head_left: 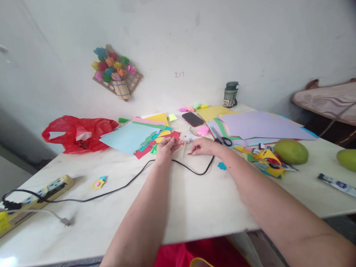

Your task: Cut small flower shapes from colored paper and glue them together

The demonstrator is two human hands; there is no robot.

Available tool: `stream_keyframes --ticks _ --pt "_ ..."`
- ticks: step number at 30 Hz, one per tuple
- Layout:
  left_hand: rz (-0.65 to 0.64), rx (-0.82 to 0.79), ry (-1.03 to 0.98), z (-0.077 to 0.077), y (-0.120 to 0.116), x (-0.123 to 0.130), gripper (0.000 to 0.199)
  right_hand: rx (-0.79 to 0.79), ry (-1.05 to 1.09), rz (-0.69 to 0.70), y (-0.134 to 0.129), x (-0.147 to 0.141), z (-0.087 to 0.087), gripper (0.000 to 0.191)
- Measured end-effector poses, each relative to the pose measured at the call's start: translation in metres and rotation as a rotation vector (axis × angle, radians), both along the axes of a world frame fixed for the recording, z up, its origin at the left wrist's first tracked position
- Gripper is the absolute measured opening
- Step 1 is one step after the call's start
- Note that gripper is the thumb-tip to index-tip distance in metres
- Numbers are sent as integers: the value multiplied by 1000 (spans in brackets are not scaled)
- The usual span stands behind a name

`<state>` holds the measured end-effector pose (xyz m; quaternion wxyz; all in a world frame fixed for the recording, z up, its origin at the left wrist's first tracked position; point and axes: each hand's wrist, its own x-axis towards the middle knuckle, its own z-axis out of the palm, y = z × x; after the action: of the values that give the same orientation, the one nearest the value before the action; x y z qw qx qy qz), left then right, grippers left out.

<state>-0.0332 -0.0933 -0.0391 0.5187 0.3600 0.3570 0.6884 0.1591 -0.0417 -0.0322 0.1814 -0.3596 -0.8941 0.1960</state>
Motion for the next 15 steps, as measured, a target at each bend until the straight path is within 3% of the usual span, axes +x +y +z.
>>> stream_keyframes --ticks 9,15 --pt "5 -22 2 1 0 0 29 -20 59 9 1 0 1 6" --pt "0 -24 -8 2 -2 0 30 -332 460 -59 -3 2 7 14"
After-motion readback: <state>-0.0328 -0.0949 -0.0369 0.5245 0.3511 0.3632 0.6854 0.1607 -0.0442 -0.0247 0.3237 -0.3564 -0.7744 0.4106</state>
